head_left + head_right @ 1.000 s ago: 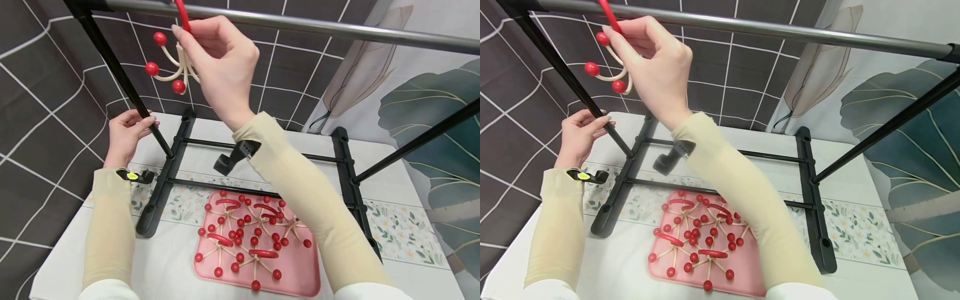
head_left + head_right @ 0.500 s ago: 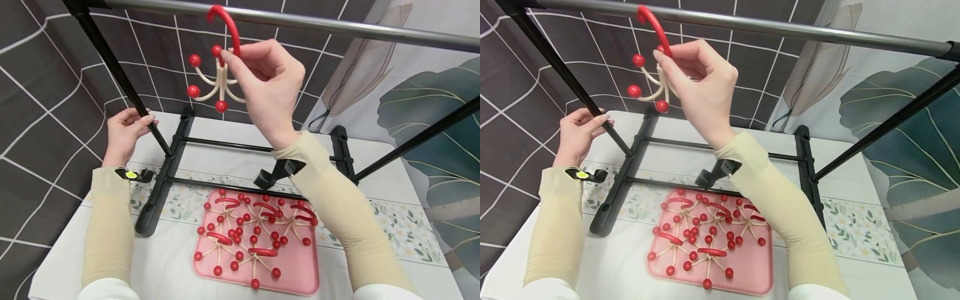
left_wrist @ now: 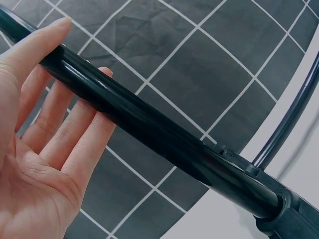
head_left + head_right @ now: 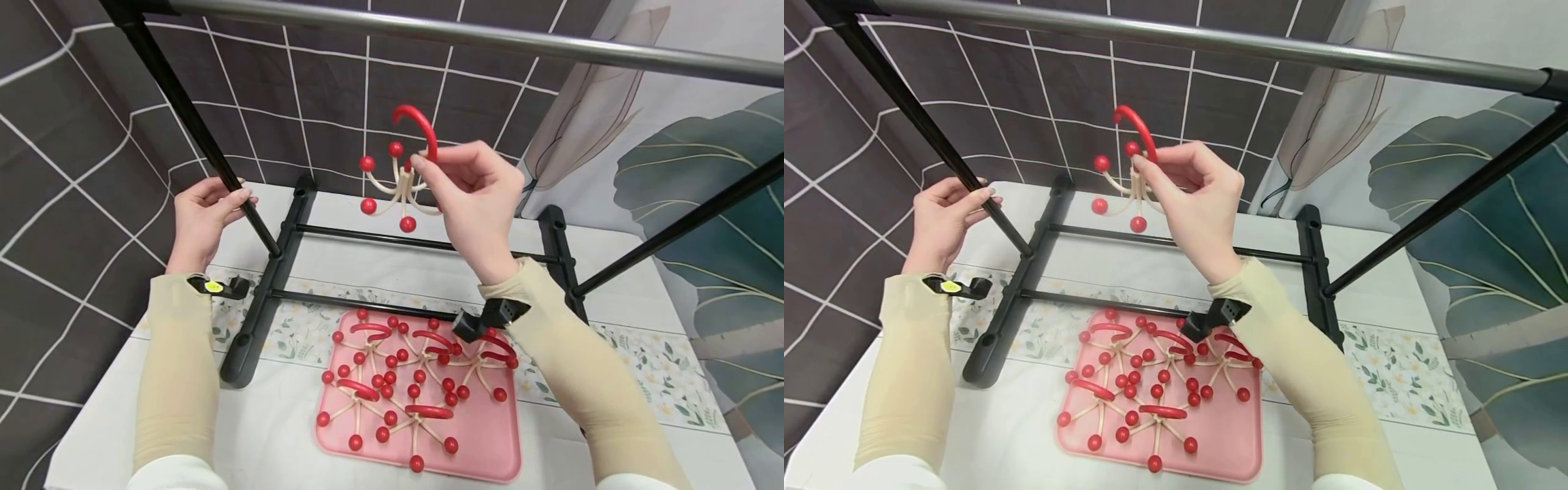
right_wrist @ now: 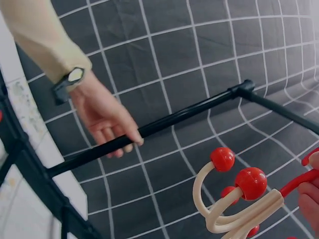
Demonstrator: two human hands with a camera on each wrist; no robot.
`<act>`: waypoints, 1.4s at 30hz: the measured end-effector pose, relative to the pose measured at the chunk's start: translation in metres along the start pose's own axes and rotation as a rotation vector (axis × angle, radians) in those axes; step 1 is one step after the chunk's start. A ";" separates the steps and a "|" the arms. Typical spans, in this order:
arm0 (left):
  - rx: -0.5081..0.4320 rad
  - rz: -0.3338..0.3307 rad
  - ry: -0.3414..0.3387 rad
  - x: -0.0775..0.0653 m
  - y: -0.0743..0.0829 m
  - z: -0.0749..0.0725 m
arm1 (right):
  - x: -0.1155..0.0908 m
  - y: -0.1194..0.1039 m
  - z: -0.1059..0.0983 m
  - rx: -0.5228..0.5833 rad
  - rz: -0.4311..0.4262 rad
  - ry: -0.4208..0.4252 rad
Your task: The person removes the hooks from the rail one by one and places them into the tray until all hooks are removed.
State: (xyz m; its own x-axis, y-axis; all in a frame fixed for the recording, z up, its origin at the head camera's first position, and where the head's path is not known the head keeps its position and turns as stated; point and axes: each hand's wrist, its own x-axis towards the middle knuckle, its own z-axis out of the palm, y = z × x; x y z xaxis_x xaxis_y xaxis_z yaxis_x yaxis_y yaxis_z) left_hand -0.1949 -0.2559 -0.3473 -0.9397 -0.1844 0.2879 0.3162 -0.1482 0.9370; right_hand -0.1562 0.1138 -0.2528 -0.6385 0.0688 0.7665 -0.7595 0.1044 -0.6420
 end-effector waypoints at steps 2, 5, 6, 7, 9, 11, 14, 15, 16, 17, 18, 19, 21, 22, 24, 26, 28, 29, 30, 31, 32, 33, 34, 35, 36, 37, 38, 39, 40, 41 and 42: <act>-0.003 0.002 -0.002 0.000 -0.001 0.000 | -0.009 0.003 -0.006 -0.023 0.041 -0.003; -0.006 0.006 -0.006 0.000 -0.001 0.000 | -0.023 0.006 -0.015 -0.054 0.104 -0.005; -0.006 0.008 -0.006 0.000 -0.001 0.000 | -0.027 0.008 -0.018 -0.066 0.118 -0.007; -0.006 0.009 -0.005 0.000 -0.001 0.000 | -0.031 0.009 -0.021 -0.075 0.123 -0.013; -0.008 0.010 -0.004 0.000 -0.002 0.000 | -0.038 0.010 -0.027 -0.095 0.151 -0.012; -0.012 0.010 -0.004 0.000 -0.002 0.000 | -0.044 0.012 -0.033 -0.104 0.162 -0.018; -0.017 0.013 -0.007 0.001 -0.003 0.000 | -0.054 0.013 -0.041 -0.115 0.181 -0.017; -0.020 0.014 -0.010 0.001 -0.003 0.000 | -0.057 0.014 -0.044 -0.119 0.180 -0.021; -0.022 0.016 -0.012 0.001 -0.004 0.000 | -0.059 0.014 -0.047 -0.124 0.182 -0.023; -0.024 0.018 -0.013 0.001 -0.004 0.000 | -0.062 0.014 -0.049 -0.128 0.183 -0.022; -0.025 0.020 -0.013 0.001 -0.004 0.000 | -0.065 0.014 -0.052 -0.129 0.186 -0.021; -0.027 0.019 -0.013 0.001 -0.004 0.000 | -0.068 0.015 -0.055 -0.129 0.187 -0.023; -0.025 0.019 -0.011 0.000 -0.004 0.001 | -0.074 0.014 -0.061 -0.129 0.194 -0.026; -0.026 0.020 -0.010 0.000 -0.004 0.001 | -0.078 0.014 -0.064 -0.129 0.201 -0.024; -0.028 0.021 -0.011 0.000 -0.004 0.001 | -0.084 0.012 -0.071 -0.132 0.219 -0.021; -0.028 0.022 -0.013 0.000 -0.005 0.001 | -0.091 0.009 -0.077 -0.152 0.243 -0.018; -0.030 0.024 -0.013 0.001 -0.005 0.001 | -0.097 0.007 -0.083 -0.160 0.267 -0.006; -0.025 0.025 -0.014 0.001 -0.004 0.001 | -0.100 0.005 -0.086 -0.161 0.279 0.002; -0.021 0.025 -0.013 0.001 -0.004 0.001 | -0.103 0.004 -0.089 -0.161 0.288 0.009; -0.018 0.024 -0.013 0.001 -0.004 0.001 | -0.106 0.003 -0.092 -0.150 0.297 0.016; -0.016 0.025 -0.014 0.001 -0.004 0.001 | -0.109 0.002 -0.095 -0.126 0.302 0.027; -0.013 0.025 -0.015 0.001 -0.004 0.001 | -0.112 0.001 -0.098 -0.097 0.306 0.037; -0.011 0.025 -0.015 0.001 -0.004 0.001 | -0.115 0.000 -0.101 -0.077 0.310 0.044; -0.012 0.026 -0.014 0.001 -0.004 0.001 | -0.117 -0.001 -0.104 -0.046 0.313 0.052; -0.015 0.025 -0.013 0.001 -0.003 0.001 | -0.119 -0.003 -0.108 -0.016 0.311 0.058; -0.017 0.023 -0.011 0.001 -0.003 0.001 | -0.121 -0.004 -0.111 0.021 0.311 0.065; -0.019 0.024 -0.010 0.001 -0.003 0.000 | -0.122 -0.005 -0.114 0.054 0.306 0.072; -0.022 0.023 -0.007 0.001 -0.003 0.000 | -0.124 -0.007 -0.117 0.076 0.302 0.076; -0.022 0.022 -0.006 0.001 -0.003 0.000 | -0.124 -0.009 -0.120 0.091 0.297 0.078; -0.021 0.020 -0.005 0.001 -0.002 0.000 | -0.125 -0.011 -0.123 0.110 0.287 0.079; -0.019 0.018 -0.004 0.001 -0.002 0.000 | -0.125 -0.014 -0.125 0.119 0.280 0.078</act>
State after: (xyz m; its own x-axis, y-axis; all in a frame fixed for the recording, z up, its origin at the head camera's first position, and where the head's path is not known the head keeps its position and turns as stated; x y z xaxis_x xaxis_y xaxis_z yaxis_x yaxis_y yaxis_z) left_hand -0.1964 -0.2559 -0.3490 -0.9342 -0.1837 0.3057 0.3357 -0.1634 0.9277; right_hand -0.0503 0.2282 -0.3377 -0.8170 0.1553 0.5553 -0.5675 -0.0459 -0.8221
